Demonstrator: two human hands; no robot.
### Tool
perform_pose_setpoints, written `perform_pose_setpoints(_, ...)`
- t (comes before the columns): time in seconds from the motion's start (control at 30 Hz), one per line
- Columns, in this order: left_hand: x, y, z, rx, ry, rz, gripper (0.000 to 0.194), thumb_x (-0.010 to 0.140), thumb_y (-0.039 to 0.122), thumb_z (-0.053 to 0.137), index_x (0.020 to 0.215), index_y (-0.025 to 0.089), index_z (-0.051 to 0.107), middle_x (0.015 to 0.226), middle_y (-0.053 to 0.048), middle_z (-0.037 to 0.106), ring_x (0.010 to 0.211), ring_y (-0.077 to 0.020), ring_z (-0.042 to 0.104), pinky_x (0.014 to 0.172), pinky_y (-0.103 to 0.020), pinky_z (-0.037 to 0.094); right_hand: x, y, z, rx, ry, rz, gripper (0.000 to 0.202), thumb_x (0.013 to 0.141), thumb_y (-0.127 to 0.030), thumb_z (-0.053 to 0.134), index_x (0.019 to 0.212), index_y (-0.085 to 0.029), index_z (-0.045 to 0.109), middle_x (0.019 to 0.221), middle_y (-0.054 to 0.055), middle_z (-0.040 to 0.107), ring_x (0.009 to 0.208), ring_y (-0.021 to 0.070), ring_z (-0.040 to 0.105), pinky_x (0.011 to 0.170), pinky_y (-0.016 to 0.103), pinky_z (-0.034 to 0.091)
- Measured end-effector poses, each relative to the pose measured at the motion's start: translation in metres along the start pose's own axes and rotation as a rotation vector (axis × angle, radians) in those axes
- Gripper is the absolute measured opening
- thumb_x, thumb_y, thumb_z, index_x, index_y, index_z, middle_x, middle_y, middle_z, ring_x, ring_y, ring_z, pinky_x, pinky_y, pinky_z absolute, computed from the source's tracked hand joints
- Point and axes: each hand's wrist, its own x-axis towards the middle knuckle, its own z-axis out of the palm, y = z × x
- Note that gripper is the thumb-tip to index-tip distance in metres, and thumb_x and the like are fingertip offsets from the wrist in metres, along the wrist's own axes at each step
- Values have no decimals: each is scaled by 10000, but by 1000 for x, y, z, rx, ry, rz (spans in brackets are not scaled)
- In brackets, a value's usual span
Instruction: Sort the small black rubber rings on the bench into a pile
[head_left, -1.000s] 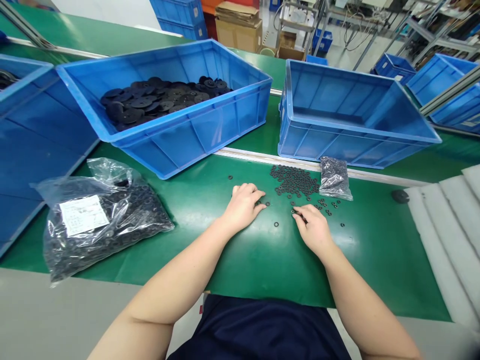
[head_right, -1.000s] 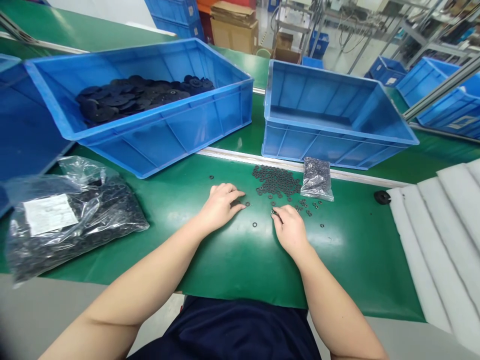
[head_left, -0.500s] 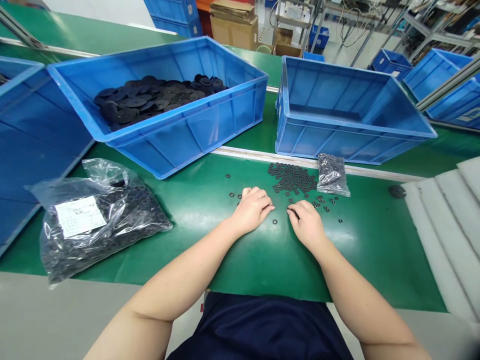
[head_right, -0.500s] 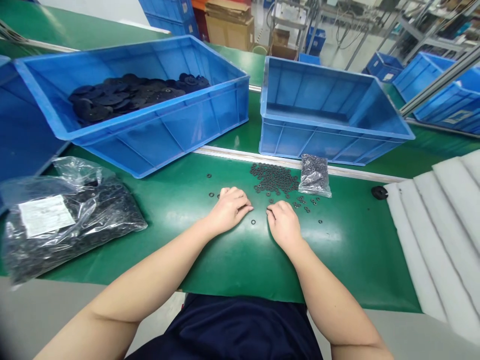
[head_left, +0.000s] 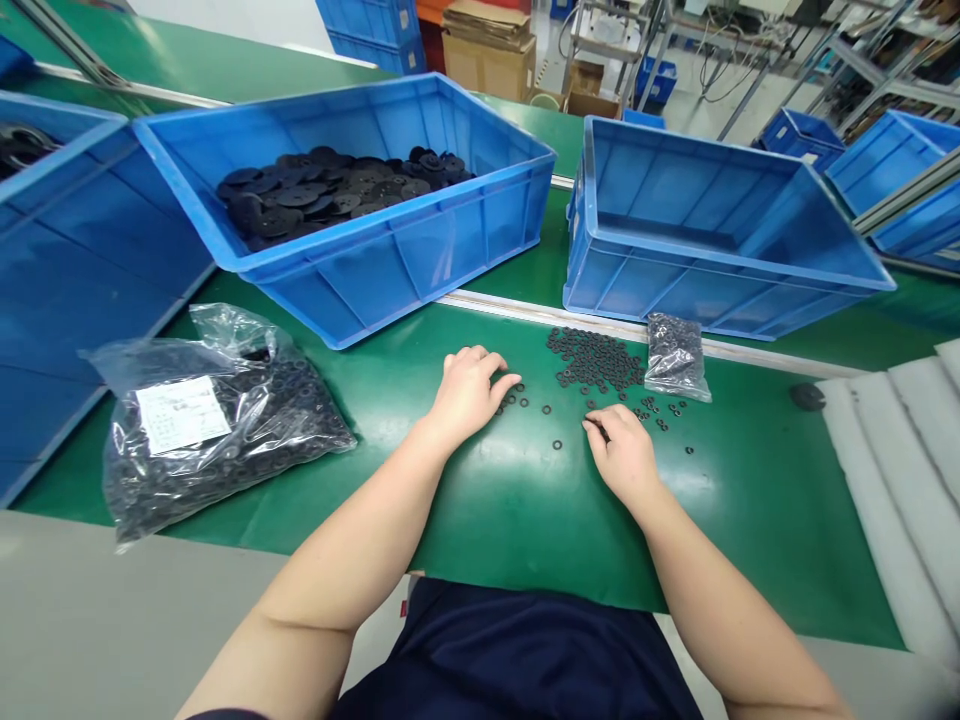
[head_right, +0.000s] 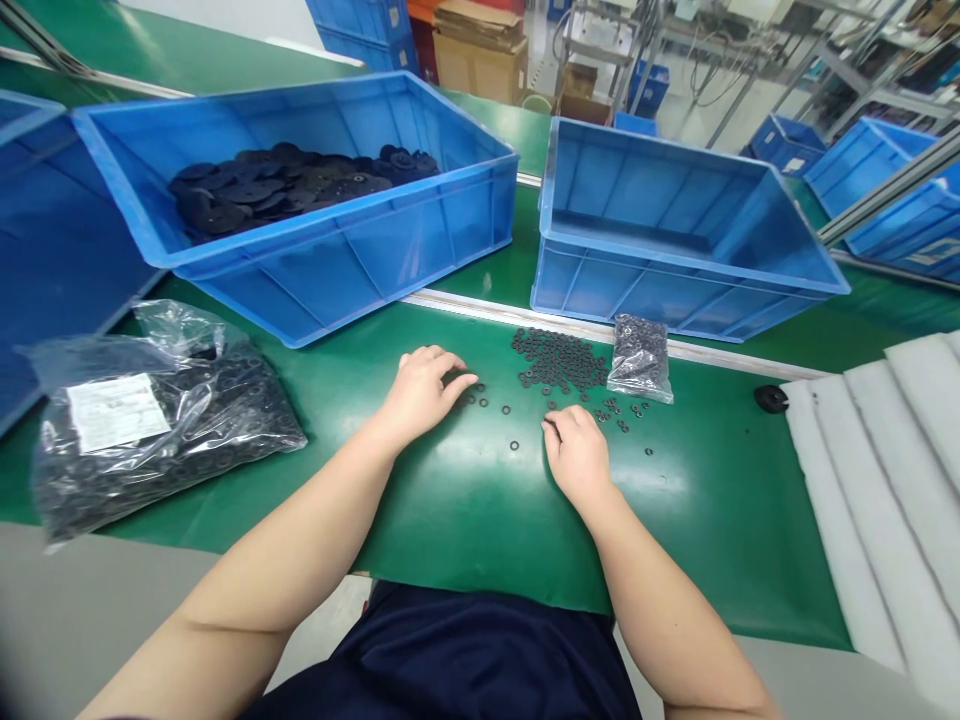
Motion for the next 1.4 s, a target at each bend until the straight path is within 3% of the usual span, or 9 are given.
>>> perform_pose_setpoints(0.17,1,-5,0,-13,-104,64,304,863,442,731,1041,200,678,1003,-84,638,1015,-276,577,879,-406,388,-2,-5,-2,50,-39,4,174,952,-273,524,895,-202,674,864,69,656,820,208,616,793,352,514)
perform_pose_setpoints(0.27,0,0,6,-51,-165,94,234,867,379,735,1013,202,686,1000,-73,646,1000,-256,597,883,-396,397,-6,-16,-3,157,-76,-51,151,959,-264,537,917,-208,671,879,65,663,827,198,619,784,341,520)
perform_pose_setpoints(0.43,1,-3,3,-119,-145,118,168,930,358,647,969,198,678,969,-63,659,989,-231,605,873,-372,406,-12,-32,-1,203,-143,-191,176,989,-255,519,950,-213,685,885,69,675,861,203,622,809,359,522)
perform_pose_setpoints(0.53,4,-12,-7,-162,-168,97,186,875,360,720,938,194,665,920,-40,661,934,-213,616,859,-356,401,-12,-34,2,181,-148,-230,192,994,-236,511,940,-212,693,870,65,680,845,202,620,807,368,522)
perform_pose_setpoints(0.7,4,-12,-10,-153,-268,114,189,773,280,816,843,197,661,840,-7,655,896,-204,617,841,-342,364,-13,-39,4,19,-111,-220,212,979,-183,505,901,-202,702,860,72,661,827,202,598,774,343,508)
perform_pose_setpoints(0.87,2,-4,-2,-117,-236,115,149,801,245,779,766,188,646,823,-4,655,887,-204,609,816,-343,331,-20,-57,5,-317,-166,-272,219,958,-144,511,878,-191,710,820,97,631,772,229,519,671,372,404)
perform_pose_setpoints(0.97,0,-3,2,-109,-201,119,135,803,252,772,819,189,654,846,-10,656,889,-208,604,819,-350,330,-25,-63,7,-368,-146,-285,194,953,-137,524,964,-169,715,854,112,636,787,235,499,674,380,357)
perform_pose_setpoints(1.13,-1,-2,8,-116,-177,138,95,848,270,707,835,193,653,866,-24,661,907,-217,601,831,-359,337,-16,-43,13,-301,-60,-217,216,978,-175,511,925,-179,721,852,99,648,792,220,512,696,370,361)
perform_pose_setpoints(1.4,-2,0,5,-129,-189,158,137,881,250,596,771,190,651,802,-28,658,852,-214,595,821,-369,342,-3,-7,7,31,119,-40,200,956,-286,565,978,-170,727,913,88,682,880,215,612,834,352,506)
